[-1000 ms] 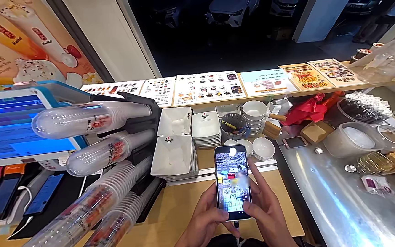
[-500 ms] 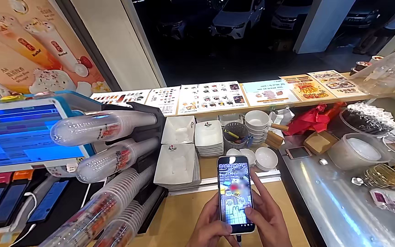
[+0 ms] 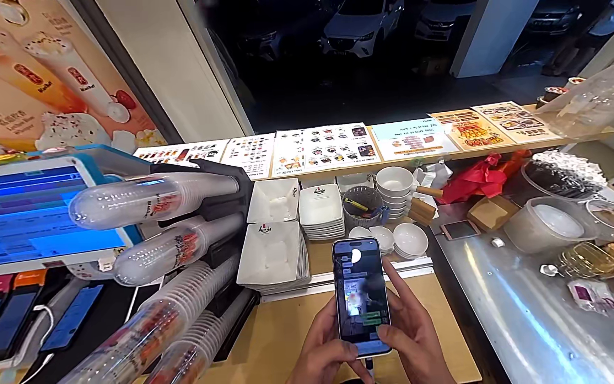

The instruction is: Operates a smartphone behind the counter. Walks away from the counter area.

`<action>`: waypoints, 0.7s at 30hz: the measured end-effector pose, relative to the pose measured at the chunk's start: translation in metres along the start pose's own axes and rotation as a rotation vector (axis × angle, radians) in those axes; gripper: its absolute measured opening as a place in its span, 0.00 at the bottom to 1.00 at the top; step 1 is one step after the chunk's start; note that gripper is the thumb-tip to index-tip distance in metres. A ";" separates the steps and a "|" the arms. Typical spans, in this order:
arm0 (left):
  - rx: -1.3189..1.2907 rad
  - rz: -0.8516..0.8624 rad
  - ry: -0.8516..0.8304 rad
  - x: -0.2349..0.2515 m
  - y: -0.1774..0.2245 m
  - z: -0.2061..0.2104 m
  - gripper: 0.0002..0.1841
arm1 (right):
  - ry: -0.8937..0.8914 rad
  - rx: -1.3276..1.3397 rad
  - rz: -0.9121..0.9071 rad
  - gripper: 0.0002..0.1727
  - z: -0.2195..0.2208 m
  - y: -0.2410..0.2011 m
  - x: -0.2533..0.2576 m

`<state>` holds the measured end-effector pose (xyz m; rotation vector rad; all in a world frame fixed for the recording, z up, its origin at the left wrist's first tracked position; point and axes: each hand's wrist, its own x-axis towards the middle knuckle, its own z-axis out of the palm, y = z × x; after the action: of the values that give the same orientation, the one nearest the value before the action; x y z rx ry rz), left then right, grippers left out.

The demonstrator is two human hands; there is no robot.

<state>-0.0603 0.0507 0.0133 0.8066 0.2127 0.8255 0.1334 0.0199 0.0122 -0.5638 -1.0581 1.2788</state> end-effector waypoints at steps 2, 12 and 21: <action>0.001 -0.003 0.007 0.000 0.000 0.001 0.32 | -0.004 -0.016 0.004 0.56 0.001 -0.001 0.000; -0.016 0.001 0.017 0.000 -0.002 0.000 0.35 | -0.039 -0.067 0.017 0.67 0.007 -0.001 -0.001; 0.041 0.000 0.065 0.002 -0.007 0.002 0.34 | 0.061 0.052 0.063 0.58 0.003 0.006 0.000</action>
<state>-0.0538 0.0485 0.0094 0.8183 0.2879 0.8499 0.1280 0.0211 0.0082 -0.5973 -0.9607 1.3324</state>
